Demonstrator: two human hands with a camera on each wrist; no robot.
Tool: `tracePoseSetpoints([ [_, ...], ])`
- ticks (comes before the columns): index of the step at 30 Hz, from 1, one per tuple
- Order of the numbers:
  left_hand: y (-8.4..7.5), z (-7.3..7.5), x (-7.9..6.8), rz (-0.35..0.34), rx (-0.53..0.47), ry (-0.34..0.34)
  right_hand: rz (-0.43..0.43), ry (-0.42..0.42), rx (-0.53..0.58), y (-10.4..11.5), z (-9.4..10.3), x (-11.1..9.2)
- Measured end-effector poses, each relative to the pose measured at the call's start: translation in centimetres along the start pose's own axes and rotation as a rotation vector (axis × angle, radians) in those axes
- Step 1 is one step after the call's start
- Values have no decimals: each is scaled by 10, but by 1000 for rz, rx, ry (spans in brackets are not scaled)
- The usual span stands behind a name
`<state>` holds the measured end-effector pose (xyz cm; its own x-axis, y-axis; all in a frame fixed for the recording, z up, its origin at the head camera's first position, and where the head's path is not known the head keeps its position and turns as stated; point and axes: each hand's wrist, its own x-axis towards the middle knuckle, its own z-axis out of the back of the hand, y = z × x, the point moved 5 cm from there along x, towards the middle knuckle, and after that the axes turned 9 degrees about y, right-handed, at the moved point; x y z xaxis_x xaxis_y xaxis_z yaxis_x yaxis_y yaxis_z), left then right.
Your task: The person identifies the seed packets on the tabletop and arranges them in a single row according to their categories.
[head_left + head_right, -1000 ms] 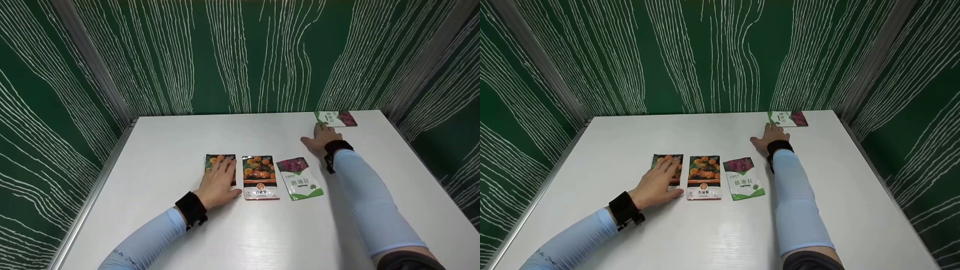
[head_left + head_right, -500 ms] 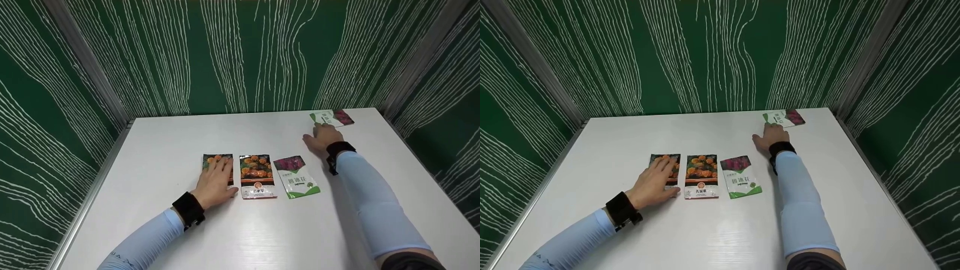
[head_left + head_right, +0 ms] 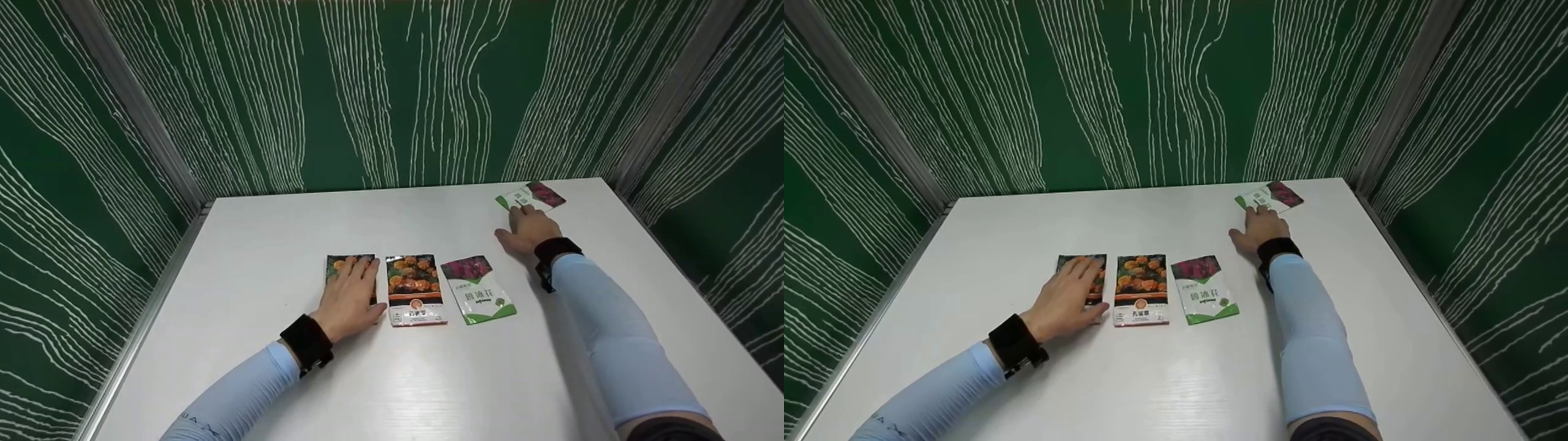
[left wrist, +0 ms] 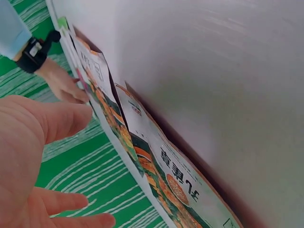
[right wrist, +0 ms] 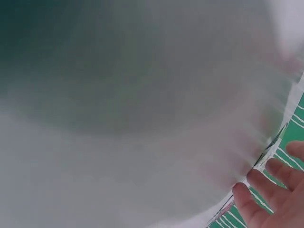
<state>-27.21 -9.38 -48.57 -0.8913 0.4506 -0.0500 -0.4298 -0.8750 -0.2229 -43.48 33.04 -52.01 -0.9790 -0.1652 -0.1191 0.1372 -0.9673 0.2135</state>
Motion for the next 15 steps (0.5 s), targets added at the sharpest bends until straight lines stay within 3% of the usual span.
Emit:
tracePoseSetpoints([
  [7, 6, 5, 1, -27, 3, -50, -17, -4, 34, 0, 6, -6],
  [15, 17, 13, -3, -1, -2, -100, -14, 116, 8, -8, 2, -10],
])
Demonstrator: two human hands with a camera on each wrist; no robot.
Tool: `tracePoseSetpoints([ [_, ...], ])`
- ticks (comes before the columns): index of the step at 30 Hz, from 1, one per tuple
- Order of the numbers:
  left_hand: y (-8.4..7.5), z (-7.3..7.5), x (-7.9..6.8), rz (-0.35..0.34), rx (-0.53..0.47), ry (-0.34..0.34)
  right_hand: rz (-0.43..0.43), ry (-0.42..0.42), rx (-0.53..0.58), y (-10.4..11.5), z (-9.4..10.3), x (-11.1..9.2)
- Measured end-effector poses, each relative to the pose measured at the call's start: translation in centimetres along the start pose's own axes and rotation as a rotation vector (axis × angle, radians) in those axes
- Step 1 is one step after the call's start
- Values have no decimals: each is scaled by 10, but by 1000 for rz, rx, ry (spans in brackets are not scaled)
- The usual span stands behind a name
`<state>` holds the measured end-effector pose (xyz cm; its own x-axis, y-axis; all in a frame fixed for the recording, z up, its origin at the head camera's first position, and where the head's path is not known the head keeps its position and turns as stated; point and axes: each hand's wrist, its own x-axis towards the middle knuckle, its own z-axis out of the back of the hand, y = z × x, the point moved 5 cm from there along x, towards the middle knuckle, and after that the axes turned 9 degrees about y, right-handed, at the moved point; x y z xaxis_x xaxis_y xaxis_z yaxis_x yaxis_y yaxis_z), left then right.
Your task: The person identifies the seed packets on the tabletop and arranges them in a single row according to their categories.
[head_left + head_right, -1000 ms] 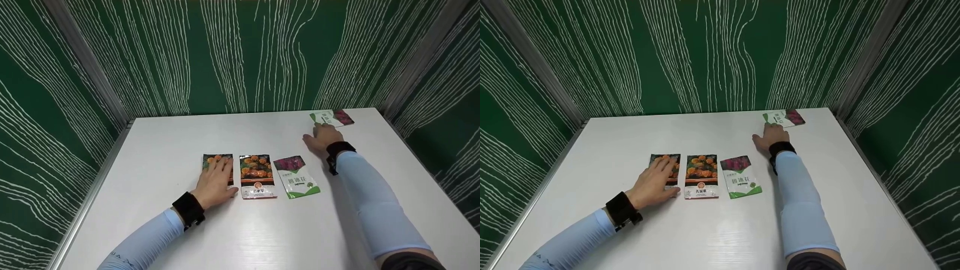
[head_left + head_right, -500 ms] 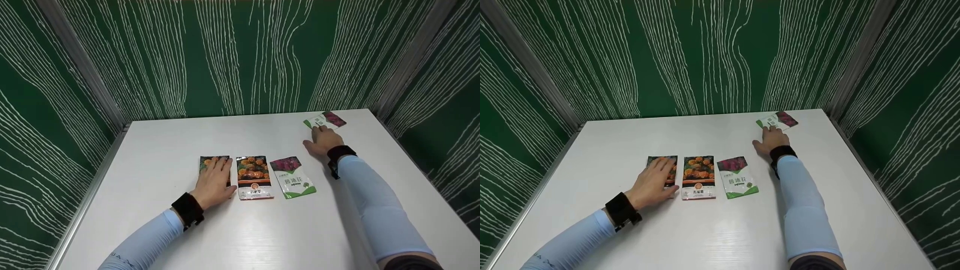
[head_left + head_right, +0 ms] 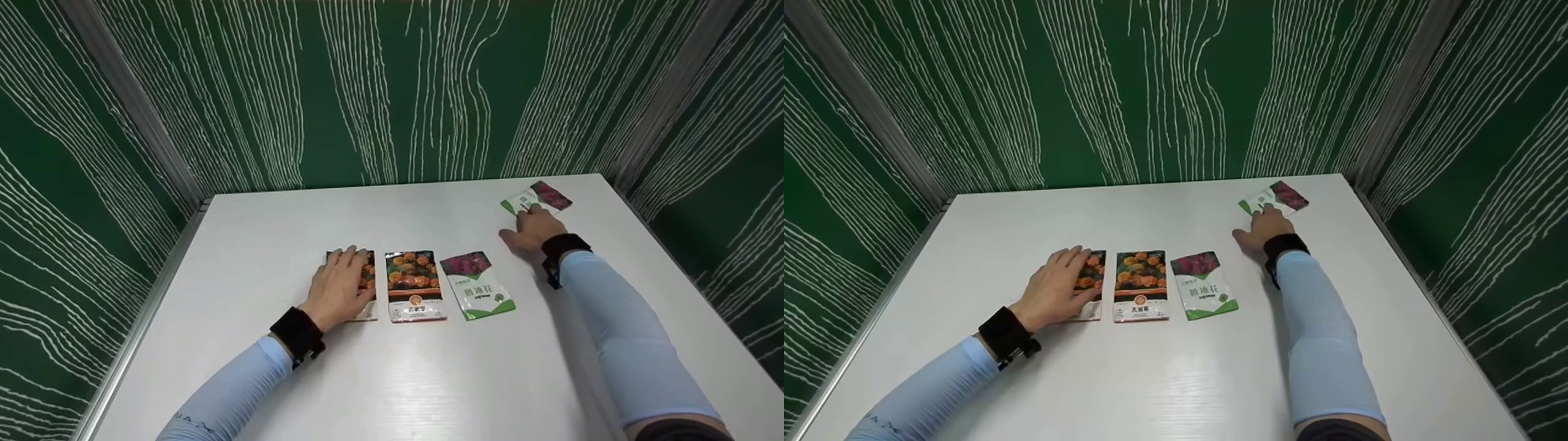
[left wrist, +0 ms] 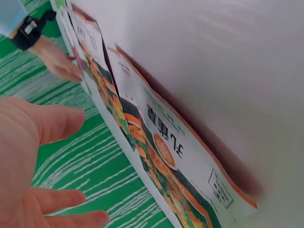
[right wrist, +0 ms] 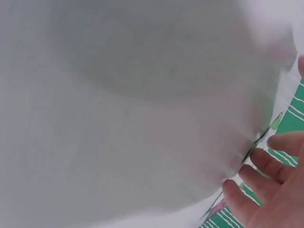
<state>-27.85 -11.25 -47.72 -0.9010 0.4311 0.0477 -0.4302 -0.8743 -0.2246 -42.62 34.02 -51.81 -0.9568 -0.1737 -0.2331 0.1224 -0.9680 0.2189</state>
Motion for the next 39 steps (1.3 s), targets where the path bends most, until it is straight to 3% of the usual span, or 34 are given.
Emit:
tracePoseSetpoints([
  [5, 6, 0, 1, 18, -15, -8, 22, -7, 34, -2, 4, -5],
  [12, 15, 0, 0, 49, -47, -31, -24, -33, 114, -10, 16, -15],
  [17, 20, 3, -1, 72, -69, -15, -37, -66, 99, -18, 25, -15],
  [24, 25, 4, -3, 95, -98, -6, -28, -173, -2, -27, 27, -15],
  [29, 30, 5, -6, 93, -93, 4, -32, -174, 31, -29, 24, -14],
  [33, 37, 11, -6, 127, -103, 43, 46, -148, 66, -30, 23, -14],
  [36, 43, 19, -7, 163, -95, 63, 112, -68, 37, -27, 22, -16],
  [39, 48, 26, -7, 189, -82, 71, 124, 16, 13, -23, 21, -18],
])
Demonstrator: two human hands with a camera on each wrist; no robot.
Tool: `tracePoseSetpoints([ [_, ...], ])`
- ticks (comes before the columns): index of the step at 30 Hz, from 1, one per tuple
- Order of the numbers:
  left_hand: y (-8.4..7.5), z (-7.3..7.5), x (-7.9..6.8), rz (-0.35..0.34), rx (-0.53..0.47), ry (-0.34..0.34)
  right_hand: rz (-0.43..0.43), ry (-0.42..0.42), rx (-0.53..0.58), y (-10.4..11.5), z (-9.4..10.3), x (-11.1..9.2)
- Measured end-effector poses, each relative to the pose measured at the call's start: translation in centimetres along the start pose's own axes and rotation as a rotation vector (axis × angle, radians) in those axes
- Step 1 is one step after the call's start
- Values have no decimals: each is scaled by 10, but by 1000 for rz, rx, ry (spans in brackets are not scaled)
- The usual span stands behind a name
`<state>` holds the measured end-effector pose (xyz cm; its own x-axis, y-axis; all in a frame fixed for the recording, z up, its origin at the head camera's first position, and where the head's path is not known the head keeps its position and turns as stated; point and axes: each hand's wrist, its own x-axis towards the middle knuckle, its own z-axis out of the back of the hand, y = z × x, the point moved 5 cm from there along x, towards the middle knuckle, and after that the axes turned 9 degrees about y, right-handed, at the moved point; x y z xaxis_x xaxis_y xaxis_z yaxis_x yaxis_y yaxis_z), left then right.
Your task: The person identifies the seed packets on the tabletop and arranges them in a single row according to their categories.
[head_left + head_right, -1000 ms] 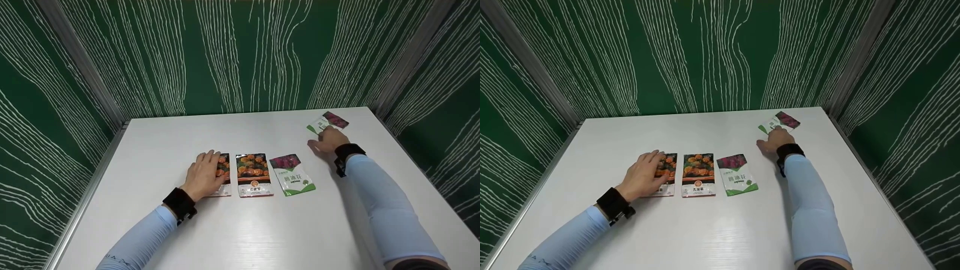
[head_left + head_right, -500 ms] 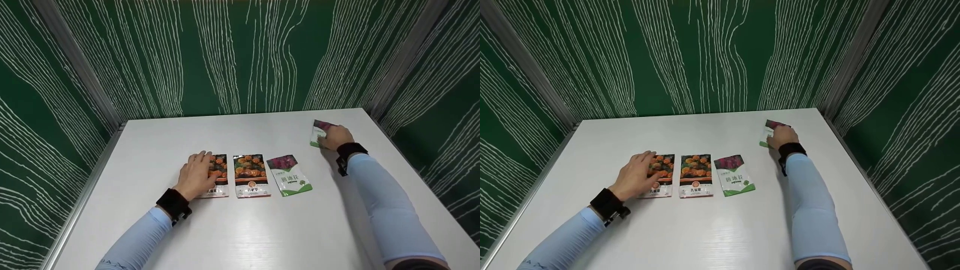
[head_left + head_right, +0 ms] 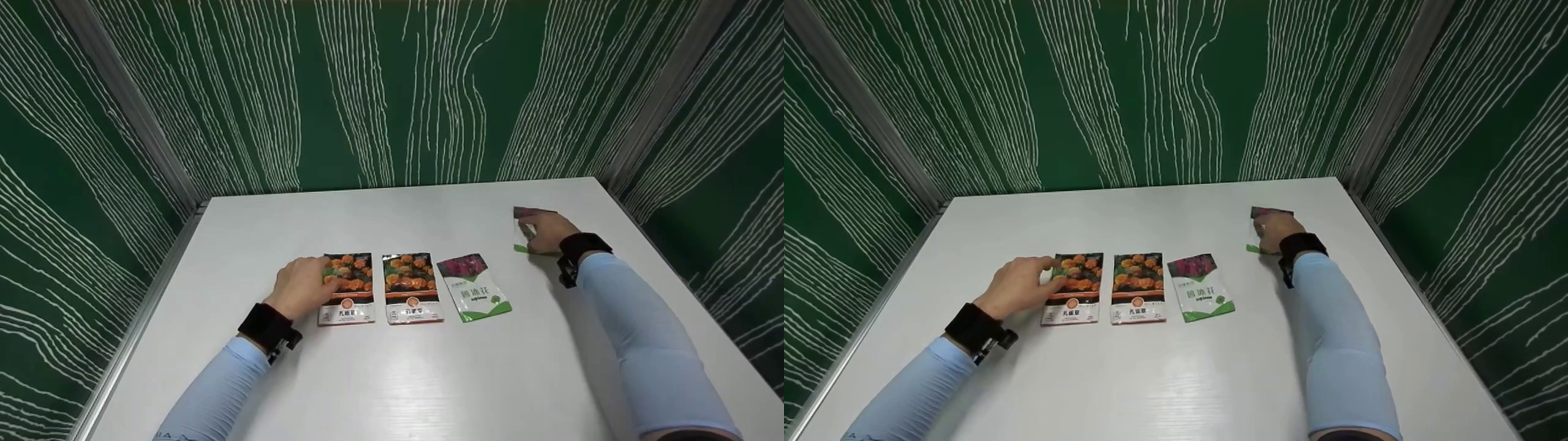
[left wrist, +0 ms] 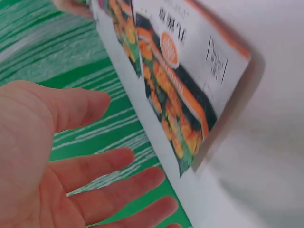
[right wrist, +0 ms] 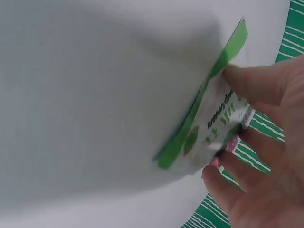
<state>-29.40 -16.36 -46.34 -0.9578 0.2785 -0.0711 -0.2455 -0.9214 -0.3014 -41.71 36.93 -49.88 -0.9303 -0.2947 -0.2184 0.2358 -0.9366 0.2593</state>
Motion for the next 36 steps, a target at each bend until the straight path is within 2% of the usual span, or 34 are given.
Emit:
tracePoseSetpoints([
  [7, 10, 4, 2, 30, -27, 47, -8, 71, 2, 5, -1, -9],
  [19, 23, 7, 10, 58, -6, 84, 118, 128, -148, 37, 0, -29],
  [23, 27, 8, 11, 59, 4, 105, 134, 132, -189, 45, -2, -35],
  [29, 36, 14, 10, 107, 14, 165, 167, 135, -219, 56, -7, -41],
  [36, 41, 18, 7, 124, 16, 186, 192, 136, -235, 61, -14, -51],
])
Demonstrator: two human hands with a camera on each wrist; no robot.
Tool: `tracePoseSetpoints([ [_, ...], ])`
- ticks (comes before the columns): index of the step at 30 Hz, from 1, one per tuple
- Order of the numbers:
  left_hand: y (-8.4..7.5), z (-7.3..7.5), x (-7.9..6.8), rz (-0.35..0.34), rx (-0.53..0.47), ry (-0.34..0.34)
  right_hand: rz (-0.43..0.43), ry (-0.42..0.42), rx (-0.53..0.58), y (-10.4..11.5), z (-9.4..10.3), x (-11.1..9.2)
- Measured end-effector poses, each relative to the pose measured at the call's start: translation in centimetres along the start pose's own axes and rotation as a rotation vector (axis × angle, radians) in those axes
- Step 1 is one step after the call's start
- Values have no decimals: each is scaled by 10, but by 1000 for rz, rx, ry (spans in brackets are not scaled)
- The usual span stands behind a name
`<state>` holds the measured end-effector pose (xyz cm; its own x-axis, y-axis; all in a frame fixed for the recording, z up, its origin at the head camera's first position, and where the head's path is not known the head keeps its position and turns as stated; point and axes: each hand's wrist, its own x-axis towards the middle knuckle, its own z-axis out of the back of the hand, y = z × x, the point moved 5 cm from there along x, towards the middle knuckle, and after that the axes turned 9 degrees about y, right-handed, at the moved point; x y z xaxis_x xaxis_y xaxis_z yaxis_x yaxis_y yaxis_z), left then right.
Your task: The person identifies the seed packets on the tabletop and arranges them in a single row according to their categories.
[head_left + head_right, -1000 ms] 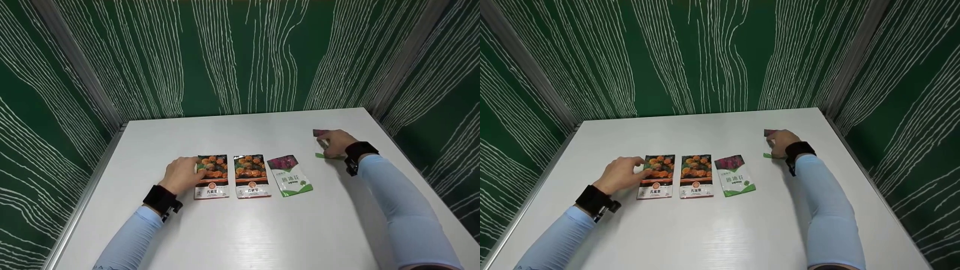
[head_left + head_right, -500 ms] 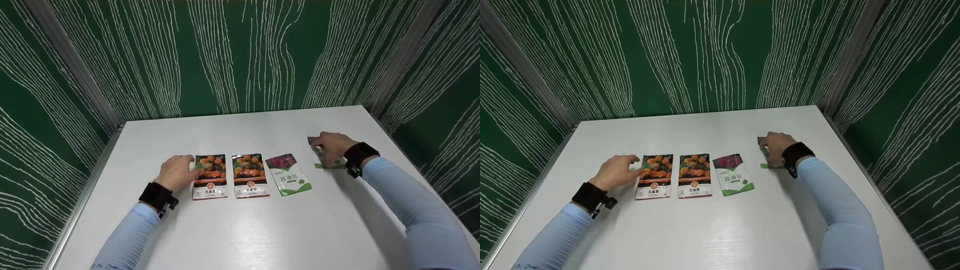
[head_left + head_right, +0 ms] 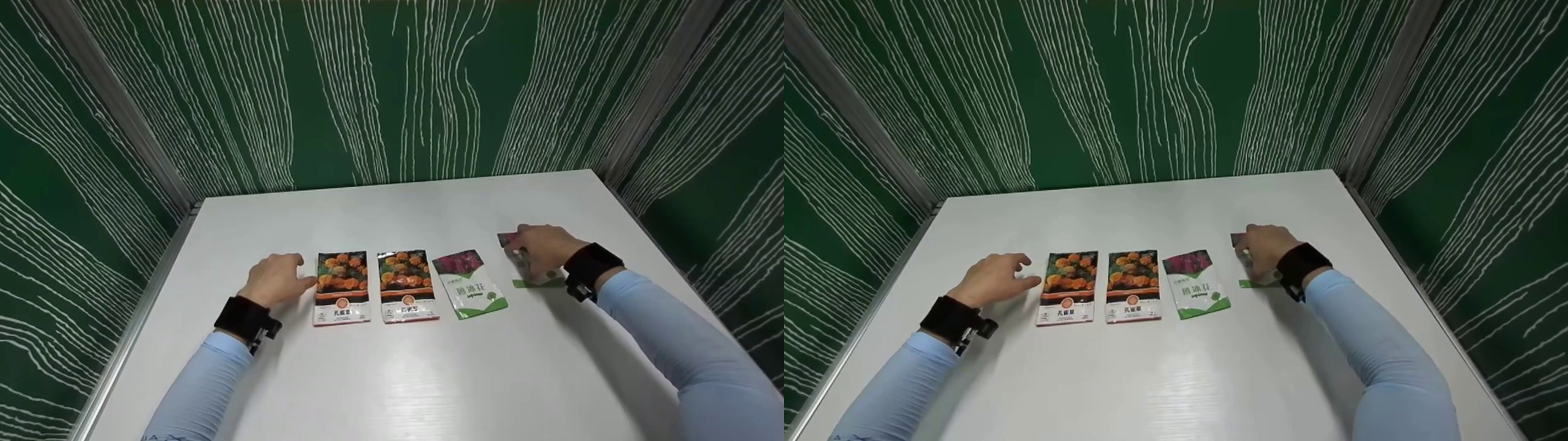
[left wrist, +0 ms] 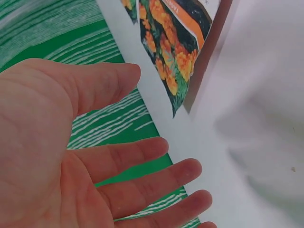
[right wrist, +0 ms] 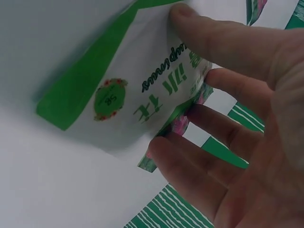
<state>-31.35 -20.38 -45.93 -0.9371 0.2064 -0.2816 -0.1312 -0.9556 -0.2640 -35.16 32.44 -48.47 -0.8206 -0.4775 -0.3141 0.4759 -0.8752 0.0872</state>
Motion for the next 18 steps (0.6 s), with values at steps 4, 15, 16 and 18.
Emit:
tracePoseSetpoints([
  [4, 2, -1, 0, 3, 9, 21, 5, 1, -3, 6, -3, -3],
  [15, 1, 2, 5, 25, 21, 40, 45, -5, 7, 26, -3, -17],
  [16, 1, 2, 5, 26, 21, 41, 37, -1, 19, 27, -4, -18],
  [18, 0, 1, 5, 20, 25, 44, 27, 4, 33, 30, -7, -21],
])
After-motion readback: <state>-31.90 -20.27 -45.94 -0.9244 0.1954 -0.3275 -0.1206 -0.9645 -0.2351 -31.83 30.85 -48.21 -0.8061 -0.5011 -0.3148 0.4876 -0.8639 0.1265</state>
